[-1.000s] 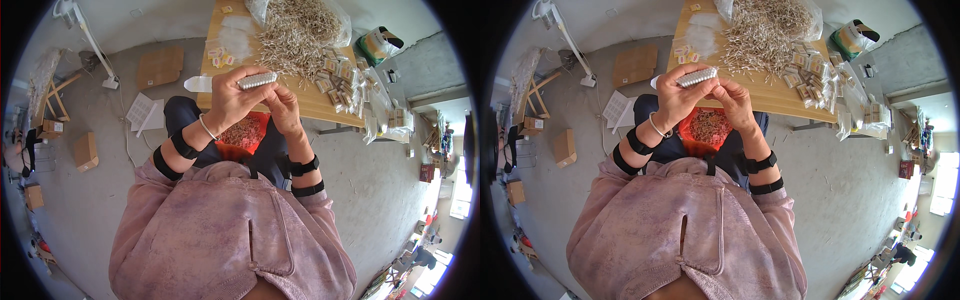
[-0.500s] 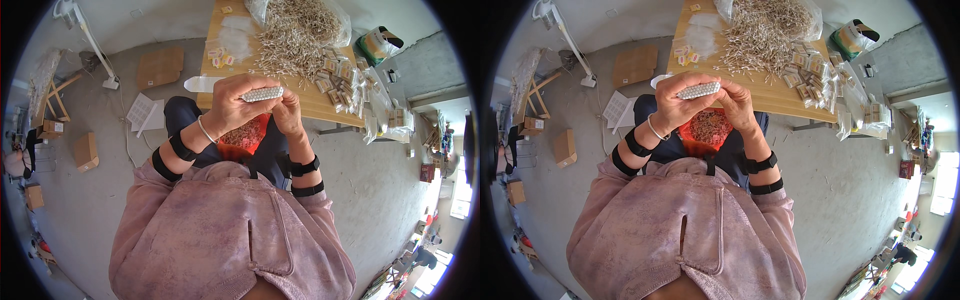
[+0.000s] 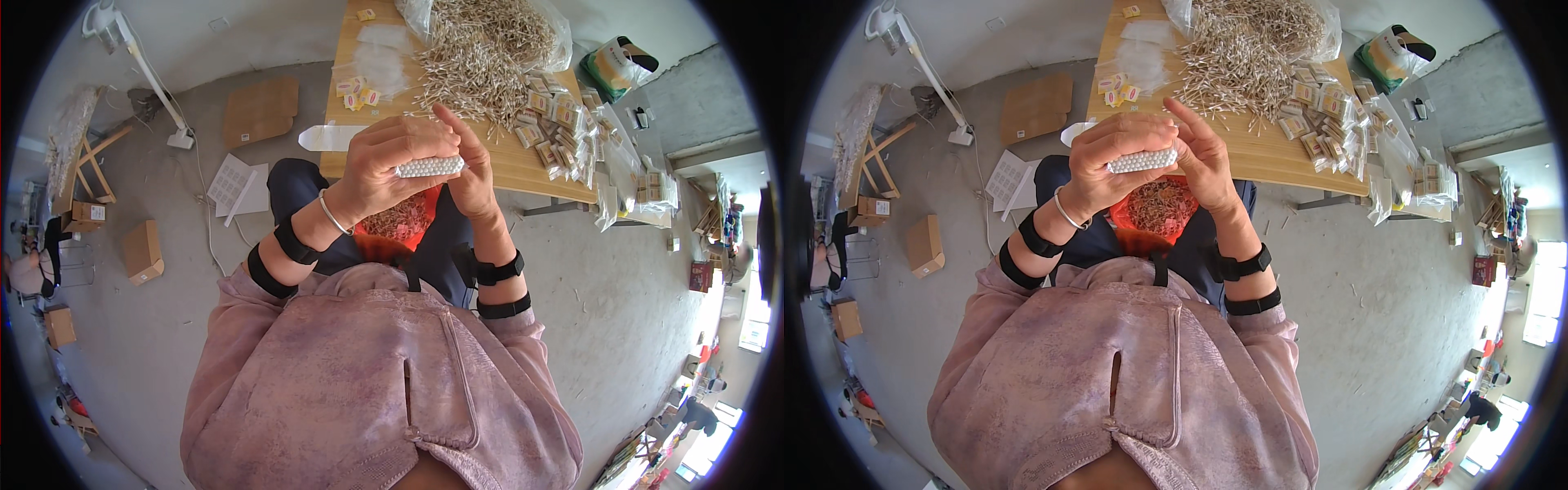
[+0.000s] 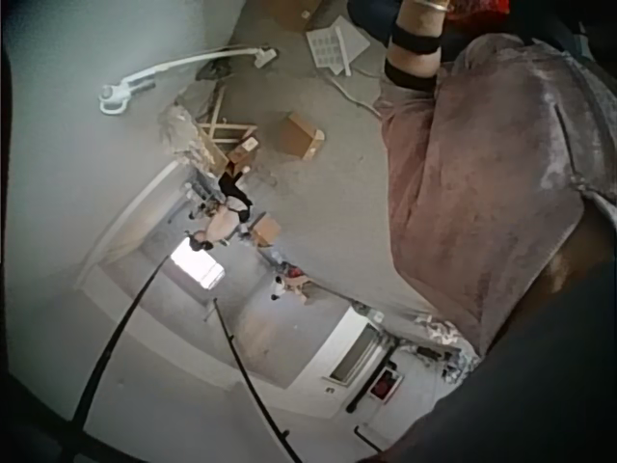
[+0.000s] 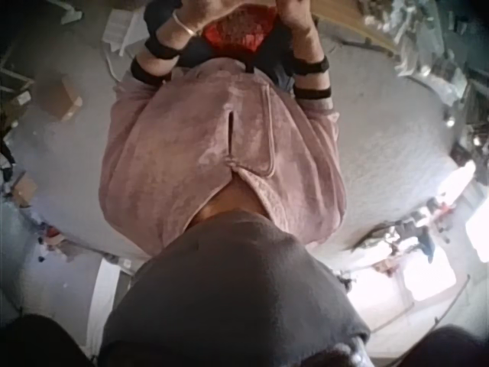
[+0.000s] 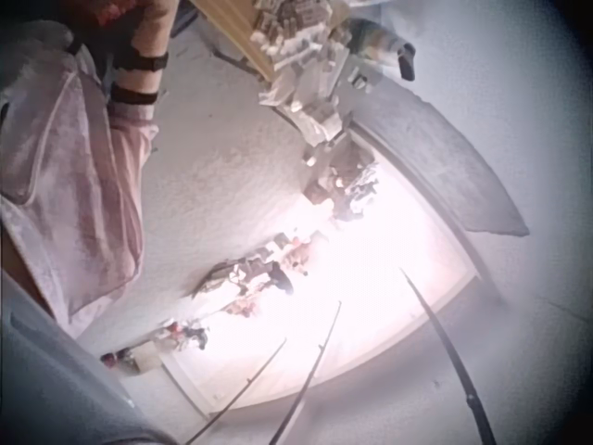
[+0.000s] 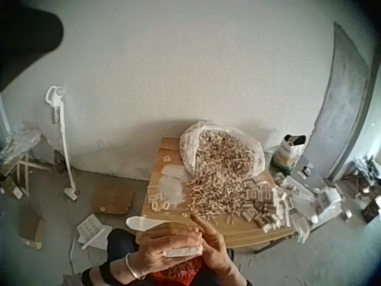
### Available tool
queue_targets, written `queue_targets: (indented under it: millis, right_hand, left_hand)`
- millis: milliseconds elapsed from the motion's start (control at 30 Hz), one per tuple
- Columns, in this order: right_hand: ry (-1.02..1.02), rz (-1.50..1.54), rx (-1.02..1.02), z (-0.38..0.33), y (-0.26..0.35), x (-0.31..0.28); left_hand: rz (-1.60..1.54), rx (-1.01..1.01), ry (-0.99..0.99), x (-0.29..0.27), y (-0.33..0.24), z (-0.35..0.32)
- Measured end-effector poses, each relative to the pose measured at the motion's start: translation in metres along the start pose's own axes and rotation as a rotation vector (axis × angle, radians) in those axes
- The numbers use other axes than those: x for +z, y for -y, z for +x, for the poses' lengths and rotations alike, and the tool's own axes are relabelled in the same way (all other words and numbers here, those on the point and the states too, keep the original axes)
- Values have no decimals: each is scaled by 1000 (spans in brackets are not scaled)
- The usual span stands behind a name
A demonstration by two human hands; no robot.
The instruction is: Packaging long cotton swabs into small plastic bags.
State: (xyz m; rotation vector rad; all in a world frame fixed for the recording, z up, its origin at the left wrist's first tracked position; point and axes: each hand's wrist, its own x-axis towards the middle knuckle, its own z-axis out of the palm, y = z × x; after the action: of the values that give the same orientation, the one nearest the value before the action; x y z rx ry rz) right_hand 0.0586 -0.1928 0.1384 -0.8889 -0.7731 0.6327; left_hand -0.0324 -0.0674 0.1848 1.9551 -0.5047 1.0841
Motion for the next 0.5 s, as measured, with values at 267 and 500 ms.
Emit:
queue_targets:
  millis: [267,500]
  right_hand:
    - [-167,348,263,4,1,-16]
    - [-182,326,304,4,0,-14]
  left_hand:
    - [72,-42,135,-2,9,-7]
    - [-47,-116,233,-3,13,-8]
